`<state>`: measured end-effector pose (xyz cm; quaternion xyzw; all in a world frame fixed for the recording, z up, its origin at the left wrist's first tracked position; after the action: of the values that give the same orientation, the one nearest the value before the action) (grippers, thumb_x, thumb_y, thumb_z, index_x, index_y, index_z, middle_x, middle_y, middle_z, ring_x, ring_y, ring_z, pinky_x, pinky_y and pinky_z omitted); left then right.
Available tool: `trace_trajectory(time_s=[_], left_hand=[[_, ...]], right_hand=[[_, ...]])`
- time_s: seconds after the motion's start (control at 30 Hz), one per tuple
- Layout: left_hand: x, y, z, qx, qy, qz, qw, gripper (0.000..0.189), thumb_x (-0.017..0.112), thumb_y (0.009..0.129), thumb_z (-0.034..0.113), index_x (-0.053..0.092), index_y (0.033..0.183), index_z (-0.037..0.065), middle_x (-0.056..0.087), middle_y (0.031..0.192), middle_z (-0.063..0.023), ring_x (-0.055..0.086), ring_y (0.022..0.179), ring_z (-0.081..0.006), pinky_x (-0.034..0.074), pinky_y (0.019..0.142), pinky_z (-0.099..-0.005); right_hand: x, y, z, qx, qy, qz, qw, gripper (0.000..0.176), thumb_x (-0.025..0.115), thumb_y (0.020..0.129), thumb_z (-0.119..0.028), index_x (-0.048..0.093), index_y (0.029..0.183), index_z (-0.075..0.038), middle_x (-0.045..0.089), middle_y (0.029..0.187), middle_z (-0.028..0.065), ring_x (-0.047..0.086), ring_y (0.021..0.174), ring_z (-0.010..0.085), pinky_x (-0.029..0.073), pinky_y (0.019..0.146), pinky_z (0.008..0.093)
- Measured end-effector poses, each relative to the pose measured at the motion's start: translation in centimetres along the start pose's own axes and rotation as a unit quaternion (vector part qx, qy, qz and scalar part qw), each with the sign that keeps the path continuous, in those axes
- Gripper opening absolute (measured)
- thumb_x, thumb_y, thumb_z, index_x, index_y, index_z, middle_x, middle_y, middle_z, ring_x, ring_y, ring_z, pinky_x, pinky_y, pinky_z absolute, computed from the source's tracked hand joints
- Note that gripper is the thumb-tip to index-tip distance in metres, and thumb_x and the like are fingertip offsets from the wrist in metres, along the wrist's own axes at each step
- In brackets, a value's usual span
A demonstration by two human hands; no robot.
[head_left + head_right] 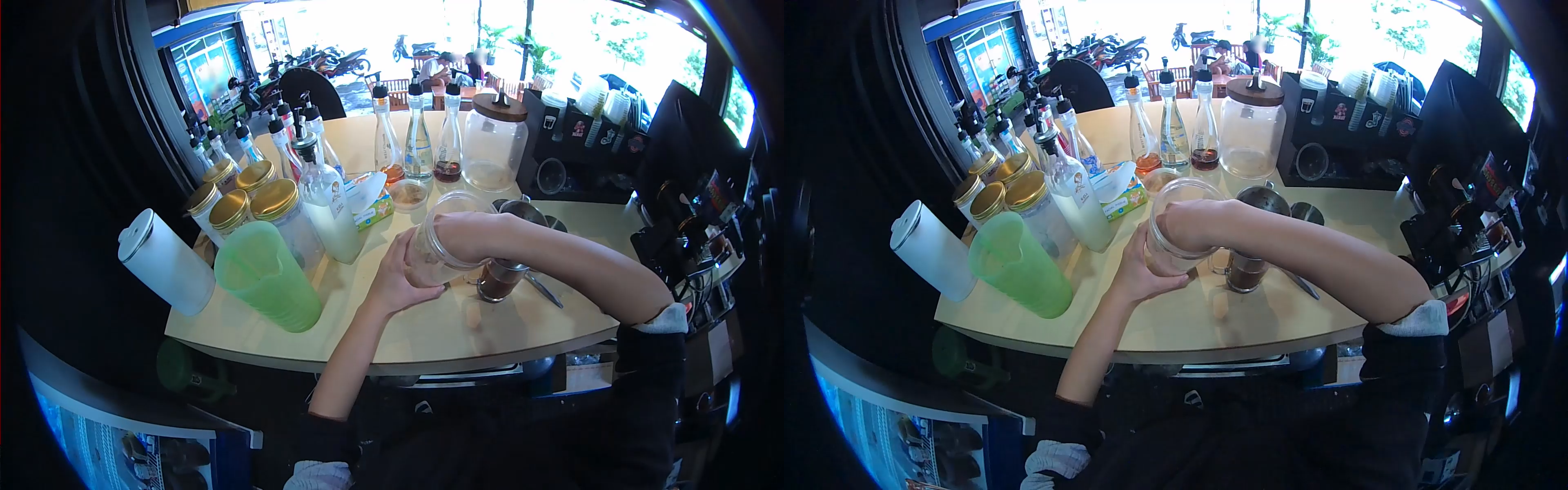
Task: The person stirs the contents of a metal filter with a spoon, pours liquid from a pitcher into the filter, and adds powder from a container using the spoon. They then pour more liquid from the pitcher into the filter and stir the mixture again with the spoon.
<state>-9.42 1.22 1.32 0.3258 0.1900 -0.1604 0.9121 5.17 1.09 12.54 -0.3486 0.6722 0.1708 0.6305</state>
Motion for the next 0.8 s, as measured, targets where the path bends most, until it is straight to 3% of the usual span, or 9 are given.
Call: trace_trajectory(time_s=[0.1,0.17,0.47,0.57,0.8], left_hand=[[-0.1,0.0,0.1,0.005,0.005,0.003,1.0,0.105,0.088,0.049,0.025,0.033,0.137,0.008,0.049,0.127,-0.0163,0.051,0.118,-0.0328,0.044,0.099,-0.0414],[-0.1,0.0,0.2,0.003,0.005,0.001,1.0,0.105,0.088,0.049,0.025,0.033,0.137,0.008,0.049,0.128,-0.0165,0.051,0.119,-0.0328,0.044,0.099,-0.0412],[0.0,-0.1,0.2,0.02,0.005,0.002,1.0,0.105,0.088,0.05,0.025,0.033,0.137,0.008,0.048,0.128,-0.0164,0.052,0.117,-0.0318,0.046,0.096,-0.0399],[-0.1,-0.1,0.3,0.006,-0.005,-0.003,1.0,0.104,0.088,0.05,0.025,0.033,0.137,0.007,0.049,0.128,-0.016,0.052,0.117,-0.0312,0.046,0.097,-0.0395],[0.2,-0.2,-0.3,0.02,-0.022,0.009,1.0,0.105,0.088,0.05,0.024,0.033,0.137,0.006,0.049,0.127,-0.0153,0.051,0.118,-0.0306,0.043,0.101,-0.0388]], right_hand=[[-0.1,0.3,0.1,-0.079,-0.046,0.004,0.996,0.023,0.061,0.082,-0.019,0.065,0.101,-0.007,0.067,0.095,0.0176,0.065,0.091,0.0318,0.052,0.076,0.0408],[-0.6,0.0,0.0,-0.013,-0.009,-0.014,1.0,0.021,0.063,0.08,-0.017,0.067,0.097,-0.005,0.067,0.095,0.0167,0.065,0.09,0.0308,0.051,0.077,0.0394],[-2.6,-1.7,-1.8,0.065,0.038,-0.013,0.997,0.024,0.063,0.07,-0.004,0.069,0.093,-0.002,0.067,0.09,0.0167,0.065,0.086,0.0283,0.051,0.076,0.0369],[-3.5,-2.0,-2.1,0.02,0.008,-0.03,0.999,0.021,0.059,0.077,-0.007,0.065,0.095,0.001,0.064,0.092,0.0199,0.061,0.084,0.0326,0.048,0.077,0.0397],[-5.2,-3.7,-2.9,0.029,0.022,0.013,0.999,0.018,0.055,0.078,-0.004,0.066,0.092,0.001,0.063,0.087,0.017,0.06,0.088,0.0295,0.047,0.08,0.0374]])
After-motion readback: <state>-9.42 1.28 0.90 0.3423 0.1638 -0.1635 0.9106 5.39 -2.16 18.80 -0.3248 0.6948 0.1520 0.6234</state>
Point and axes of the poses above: each hand's wrist, its own y-axis towards the middle knuckle, its own x-axis out of the palm, z = x × y, the point moved 2 cm from there along y, towards the middle knuckle
